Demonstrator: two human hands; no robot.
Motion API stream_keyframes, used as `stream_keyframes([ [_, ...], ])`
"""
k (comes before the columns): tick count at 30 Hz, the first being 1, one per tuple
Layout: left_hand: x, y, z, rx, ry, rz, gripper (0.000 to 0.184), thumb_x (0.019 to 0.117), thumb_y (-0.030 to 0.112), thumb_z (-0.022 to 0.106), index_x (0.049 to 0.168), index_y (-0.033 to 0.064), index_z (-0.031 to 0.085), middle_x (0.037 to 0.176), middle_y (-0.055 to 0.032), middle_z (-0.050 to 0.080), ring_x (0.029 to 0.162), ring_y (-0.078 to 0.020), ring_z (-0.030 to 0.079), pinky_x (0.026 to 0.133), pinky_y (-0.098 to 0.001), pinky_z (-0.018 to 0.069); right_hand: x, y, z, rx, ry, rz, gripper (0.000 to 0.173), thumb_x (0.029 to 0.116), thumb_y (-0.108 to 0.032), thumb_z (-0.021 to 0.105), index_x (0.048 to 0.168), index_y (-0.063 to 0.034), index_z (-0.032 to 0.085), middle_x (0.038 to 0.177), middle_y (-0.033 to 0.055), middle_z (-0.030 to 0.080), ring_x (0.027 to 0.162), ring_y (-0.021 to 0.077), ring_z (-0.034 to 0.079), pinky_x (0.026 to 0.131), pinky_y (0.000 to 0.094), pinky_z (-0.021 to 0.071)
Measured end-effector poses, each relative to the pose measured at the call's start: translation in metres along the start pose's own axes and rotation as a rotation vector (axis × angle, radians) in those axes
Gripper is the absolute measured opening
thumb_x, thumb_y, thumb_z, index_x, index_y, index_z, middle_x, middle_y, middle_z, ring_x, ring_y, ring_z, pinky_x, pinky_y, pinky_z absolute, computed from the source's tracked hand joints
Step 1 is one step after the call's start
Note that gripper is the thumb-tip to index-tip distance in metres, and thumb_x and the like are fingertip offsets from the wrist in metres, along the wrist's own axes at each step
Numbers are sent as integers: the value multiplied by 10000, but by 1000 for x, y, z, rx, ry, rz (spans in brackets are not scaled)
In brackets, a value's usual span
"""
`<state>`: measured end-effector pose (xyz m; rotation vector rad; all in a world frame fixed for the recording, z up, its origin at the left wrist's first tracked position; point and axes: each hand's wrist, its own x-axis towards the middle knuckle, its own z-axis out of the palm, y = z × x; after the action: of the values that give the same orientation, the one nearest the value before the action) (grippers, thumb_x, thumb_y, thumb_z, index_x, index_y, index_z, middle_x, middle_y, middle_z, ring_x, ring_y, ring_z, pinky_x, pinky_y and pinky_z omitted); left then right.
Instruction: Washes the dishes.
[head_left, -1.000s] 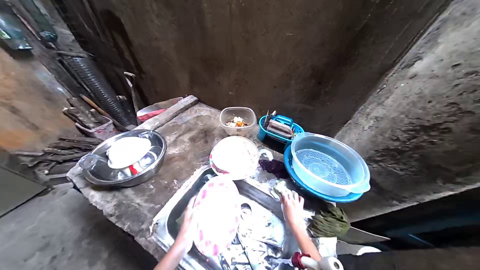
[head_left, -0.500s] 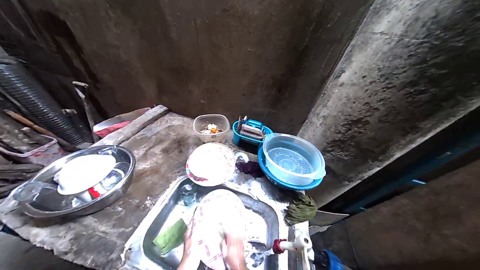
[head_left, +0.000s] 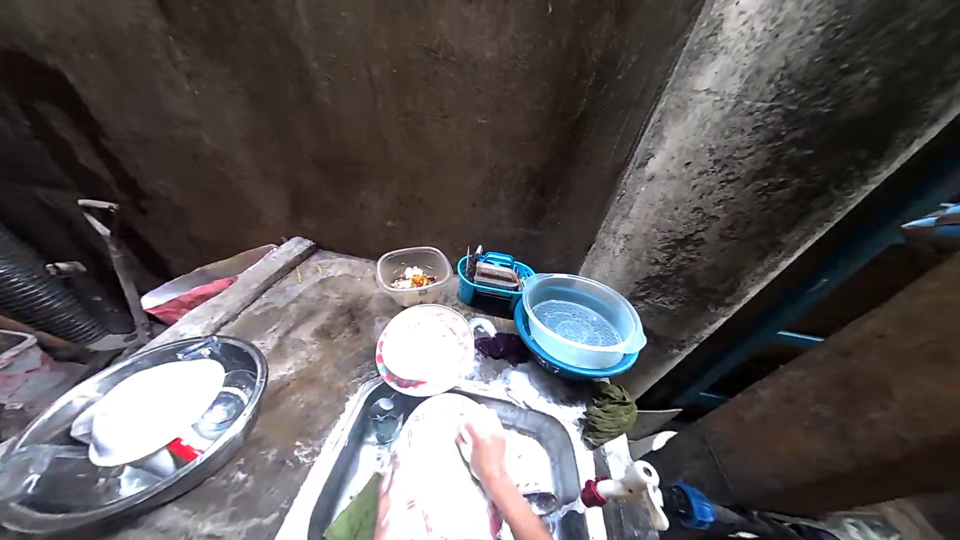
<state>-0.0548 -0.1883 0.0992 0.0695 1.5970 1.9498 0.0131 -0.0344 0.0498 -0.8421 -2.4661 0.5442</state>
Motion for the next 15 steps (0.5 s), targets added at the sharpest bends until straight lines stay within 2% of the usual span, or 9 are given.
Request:
stream_keyframes([
  [3,6,7,2,-34,-39,2,444,1127,190,280,1464,-72,406,1337,-185,573,1148,-127,581,1001,-308,486,5,-73,8,357,-135,128,377,1015,-134,545,1325,64,626,1266,273,666,1201,414,639,1058,548,481],
  [5,16,23,-6,-26,-12,-21,430,1131,199,270,1430,-73,416,1186,-143,585,996,-94,583,894,-281,504,-18,-100,6,443,-338,79,417,1038,-164,526,1387,56,583,1302,289,644,1238,427,616,1093,562,446],
  [6,23,29,-12,-10,18,-26,422,1131,208,274,1415,-65,425,1146,-129,577,948,-89,579,848,-278,508,-30,-99,2,407,-423,39,417,1037,-199,551,1376,39,604,1285,277,659,1227,426,625,1085,569,451],
  [7,28,33,-19,-4,25,-26,437,1133,213,268,1442,-63,409,1216,-158,565,1004,-118,571,882,-305,498,-41,-89,-2,337,-471,17,403,1030,-229,575,1350,7,642,1255,252,684,1200,417,645,1063,578,470],
  [8,31,34,-27,-12,-1,-26,464,1135,215,252,1489,-61,370,1376,-199,525,1156,-157,553,999,-337,466,-50,-72,-2,254,-465,25,377,1016,-257,606,1287,-9,692,1199,237,712,1151,417,671,1027,592,493],
  [9,33,34,-32,-12,-26,-14,472,1134,205,243,1504,-68,349,1456,-220,478,1251,-177,519,1067,-346,429,-53,-52,-2,177,-418,64,353,996,-270,633,1193,6,731,1108,247,732,1077,433,695,976,613,516],
  [11,27,34,-34,18,-78,10,466,1128,173,257,1491,-101,360,1501,-245,446,1320,-194,492,1114,-346,398,-42,-30,0,48,-328,176,374,1013,-288,596,1136,37,734,1040,272,731,1032,460,700,938,622,518],
  [13,18,37,-29,39,-140,21,458,1123,158,278,1479,-116,370,1481,-246,462,1299,-174,500,1106,-323,395,-24,-50,7,92,-165,252,358,1016,-230,586,1169,65,718,1053,273,728,1043,446,699,959,589,520],
  [15,20,39,-27,45,-175,41,427,1116,149,315,1440,-101,435,1380,-197,560,1187,-105,574,1035,-273,463,-23,-96,19,250,-10,228,303,974,-112,606,1155,114,697,1017,280,725,989,434,709,938,562,538],
])
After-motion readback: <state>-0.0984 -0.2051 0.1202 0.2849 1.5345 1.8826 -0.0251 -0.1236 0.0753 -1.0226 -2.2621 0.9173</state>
